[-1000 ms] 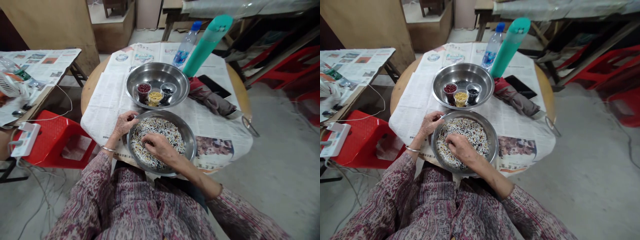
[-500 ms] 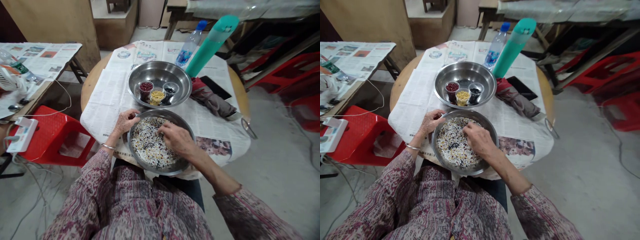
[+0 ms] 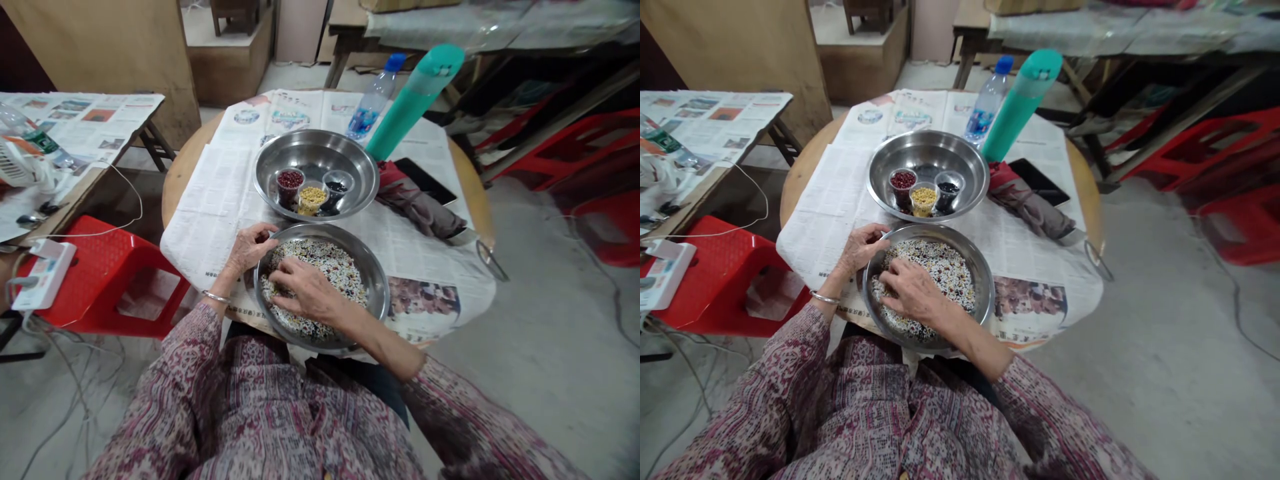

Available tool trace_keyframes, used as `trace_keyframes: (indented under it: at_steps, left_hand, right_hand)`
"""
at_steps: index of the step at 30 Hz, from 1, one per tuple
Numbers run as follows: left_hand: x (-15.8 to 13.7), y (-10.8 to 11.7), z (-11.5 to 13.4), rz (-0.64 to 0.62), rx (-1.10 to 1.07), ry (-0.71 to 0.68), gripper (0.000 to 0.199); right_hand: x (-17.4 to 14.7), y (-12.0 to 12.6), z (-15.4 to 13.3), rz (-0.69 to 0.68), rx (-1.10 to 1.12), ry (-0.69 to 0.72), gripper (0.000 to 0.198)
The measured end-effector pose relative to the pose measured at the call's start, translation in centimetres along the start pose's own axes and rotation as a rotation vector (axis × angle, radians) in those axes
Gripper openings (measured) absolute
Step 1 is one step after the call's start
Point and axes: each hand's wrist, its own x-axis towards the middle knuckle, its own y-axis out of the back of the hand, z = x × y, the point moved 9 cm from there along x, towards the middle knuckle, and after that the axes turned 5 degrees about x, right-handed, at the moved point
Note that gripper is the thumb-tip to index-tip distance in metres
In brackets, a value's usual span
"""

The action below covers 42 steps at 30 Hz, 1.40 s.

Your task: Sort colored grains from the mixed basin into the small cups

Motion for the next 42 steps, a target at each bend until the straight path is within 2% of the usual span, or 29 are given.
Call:
trace_keyframes:
  at_steps: [2, 4, 7, 10, 13, 16, 18, 23, 26, 29, 37, 40, 42]
  left_hand:
    - [0.0, 0.0, 0.0, -0.001, 0.0, -0.012, 0.019]
    - [0.0, 0.0, 0.2, -0.002, 0.007, -0.029, 0.018]
    - [-0.1, -0.1, 0.4, -0.013, 0.013, -0.048, 0.017]
    - [0.0, -0.1, 0.3, -0.018, 0.015, -0.046, 0.018]
    - [0.1, -0.1, -0.2, -0.01, 0.023, -0.025, 0.019]
    - [0.1, -0.1, -0.5, -0.01, 0.024, -0.014, 0.019]
    - [0.1, -0.1, -0.5, -0.01, 0.018, -0.021, 0.019]
    - [0.1, -0.1, -0.3, 0.002, 0.003, -0.032, 0.019]
    - [0.1, -0.1, -0.3, 0.0, -0.004, -0.027, 0.019]
    - [0.1, -0.2, -0.3, -0.01, -0.014, -0.022, 0.019]
    - [0.2, -0.1, -0.4, -0.005, 0.012, -0.014, 0.018]
    - [0.2, -0.1, -0.3, -0.009, 0.002, -0.017, 0.019]
    - [0.1, -0.1, -0.3, -0.009, -0.006, -0.02, 0.019]
  right_hand:
    - [-1.3, -0.4, -0.3, -0.066, -0.003, 0.046, 0.008]
    - [-2.8, 0.0, 0.5, -0.08, -0.03, 0.025, 0.009]
    - [-4.9, 1.9, 2.7, 0.022, -0.073, -0.113, 0.016]
    - [-6.6, 2.9, 2.8, 0.093, 0.047, -0.189, 0.02]
    - [-7.2, 1.0, 0.7, -0.021, 0.229, -0.157, 0.022]
    - [-7.1, -0.8, 0.2, -0.087, 0.251, -0.173, 0.026]
    - [-6.7, -0.3, 2.0, -0.007, 0.199, -0.239, 0.031]
    - [-6.4, 4.1, 8.0, 0.328, 0.049, -0.365, 0.036]
    - [-6.3, 4.9, 9.2, 0.423, -0.012, -0.407, 0.035]
    - [-5.3, 3.7, 7.7, 0.421, 0.035, -0.377, 0.032]
    - [-2.2, -0.2, -1.6, 0.259, 0.345, -0.05, 0.027]
    - [-2.6, -1.3, -2.1, 0.171, 0.404, -0.037, 0.025]
    - [-3.3, -1.3, -0.6, 0.164, 0.396, -0.086, 0.025]
